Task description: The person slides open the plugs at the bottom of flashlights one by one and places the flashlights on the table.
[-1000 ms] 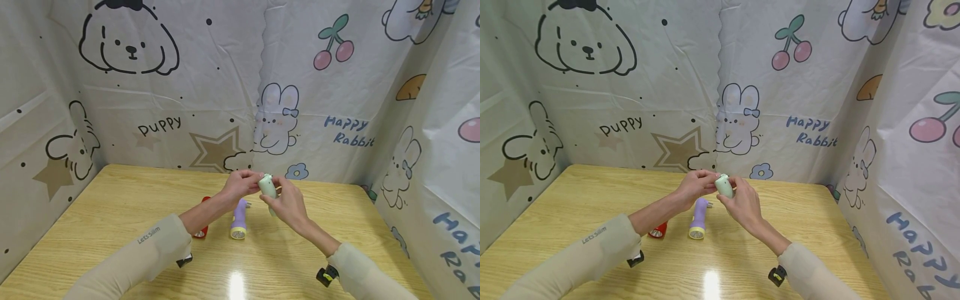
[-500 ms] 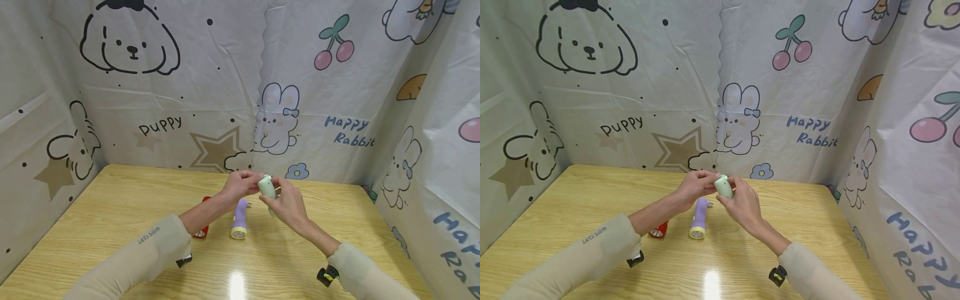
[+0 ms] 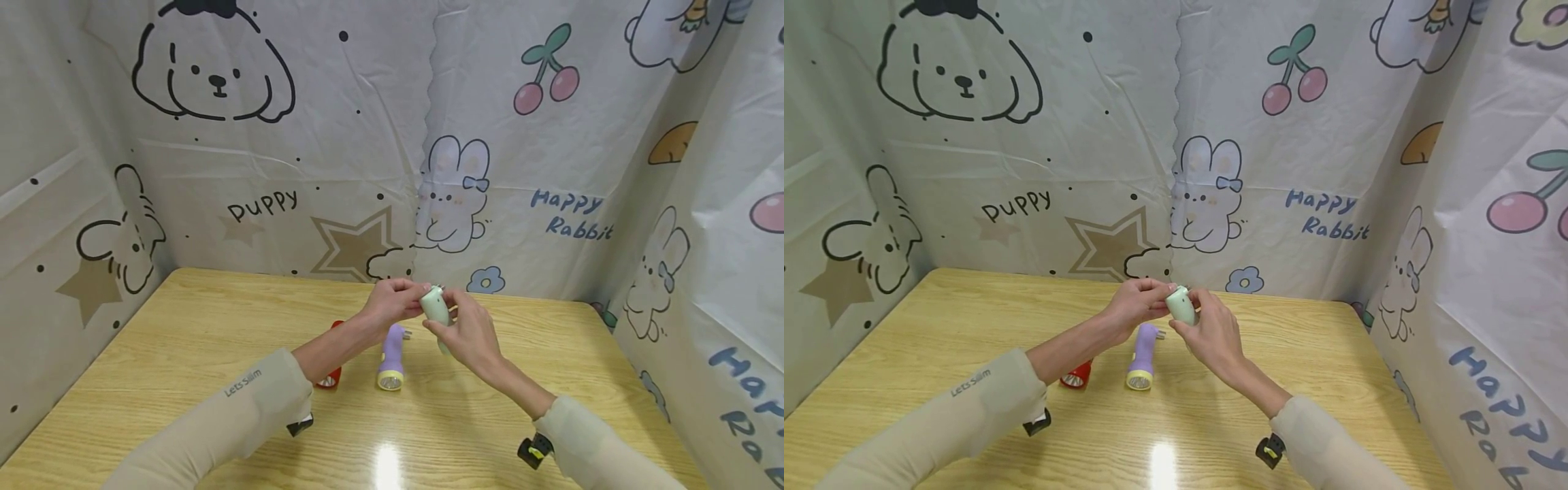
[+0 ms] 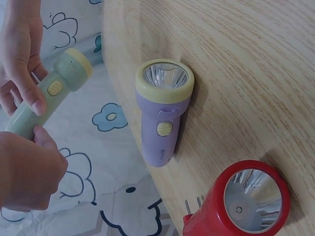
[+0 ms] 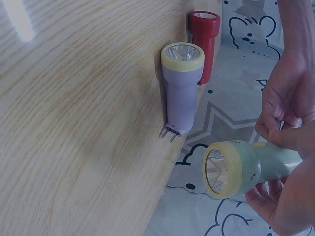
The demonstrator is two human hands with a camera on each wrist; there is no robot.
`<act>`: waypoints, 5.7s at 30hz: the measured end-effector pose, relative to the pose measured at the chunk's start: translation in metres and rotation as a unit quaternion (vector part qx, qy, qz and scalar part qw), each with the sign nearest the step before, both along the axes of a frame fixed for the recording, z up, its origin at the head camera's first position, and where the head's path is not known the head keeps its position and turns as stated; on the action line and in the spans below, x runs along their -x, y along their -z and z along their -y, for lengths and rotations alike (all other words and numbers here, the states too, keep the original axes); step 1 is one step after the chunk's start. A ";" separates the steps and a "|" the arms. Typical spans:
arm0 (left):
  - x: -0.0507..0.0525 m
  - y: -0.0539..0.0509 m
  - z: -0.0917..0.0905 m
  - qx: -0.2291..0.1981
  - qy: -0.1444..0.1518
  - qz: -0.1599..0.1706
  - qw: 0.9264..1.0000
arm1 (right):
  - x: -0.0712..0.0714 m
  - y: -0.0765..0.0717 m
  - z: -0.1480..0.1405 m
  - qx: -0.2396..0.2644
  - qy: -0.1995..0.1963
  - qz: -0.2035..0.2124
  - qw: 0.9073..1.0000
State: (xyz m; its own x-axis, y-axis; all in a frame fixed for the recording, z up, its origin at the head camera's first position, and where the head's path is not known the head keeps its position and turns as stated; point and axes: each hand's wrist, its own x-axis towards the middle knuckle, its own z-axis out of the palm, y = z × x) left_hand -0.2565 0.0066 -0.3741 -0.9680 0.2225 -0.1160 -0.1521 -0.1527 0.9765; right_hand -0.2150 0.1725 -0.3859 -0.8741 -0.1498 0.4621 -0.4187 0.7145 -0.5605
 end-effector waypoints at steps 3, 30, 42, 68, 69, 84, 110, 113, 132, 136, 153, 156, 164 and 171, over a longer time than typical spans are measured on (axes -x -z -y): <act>0.000 -0.001 0.000 0.002 0.000 0.001 1.000 | 0.000 0.000 0.000 -0.002 0.001 0.002 1.000; 0.001 0.002 -0.001 0.014 -0.008 -0.004 1.000 | 0.002 0.001 -0.002 -0.018 0.001 -0.006 1.000; 0.000 0.002 -0.001 0.021 -0.014 -0.001 1.000 | 0.001 0.002 0.000 -0.017 -0.005 -0.010 1.000; 0.001 0.004 -0.003 0.017 0.000 0.015 1.000 | 0.004 0.004 -0.003 -0.011 0.006 0.030 0.999; 0.001 0.004 -0.003 0.016 0.002 0.015 1.000 | 0.005 0.004 -0.003 -0.010 0.007 0.031 0.999; 0.002 0.004 -0.009 0.036 0.034 0.022 0.999 | 0.008 0.007 -0.010 -0.007 0.024 0.060 0.998; 0.006 0.011 -0.018 0.093 0.031 0.020 0.995 | 0.011 0.010 -0.013 -0.016 0.059 0.112 0.992; 0.006 0.012 -0.020 0.098 0.031 0.017 0.995 | 0.011 0.010 -0.014 -0.014 0.060 0.116 0.991; 0.007 0.018 -0.025 0.129 0.025 0.001 0.991 | 0.013 0.013 -0.016 -0.007 0.062 0.143 0.988; 0.008 0.020 -0.028 0.144 0.020 0.003 0.989 | 0.014 0.016 -0.017 -0.013 0.065 0.146 0.987; 0.011 0.028 -0.034 0.191 0.015 -0.001 0.981 | 0.018 0.022 -0.021 -0.030 0.071 0.164 0.983; 0.010 0.028 -0.034 0.196 0.014 0.000 0.981 | 0.018 0.022 -0.021 -0.034 0.071 0.164 0.983; 0.012 0.030 -0.037 0.209 0.006 -0.002 0.978 | 0.019 0.024 -0.022 -0.036 0.072 0.177 0.981; 0.013 0.030 -0.039 0.229 0.006 0.001 0.973 | 0.020 0.026 -0.022 -0.044 0.074 0.186 0.979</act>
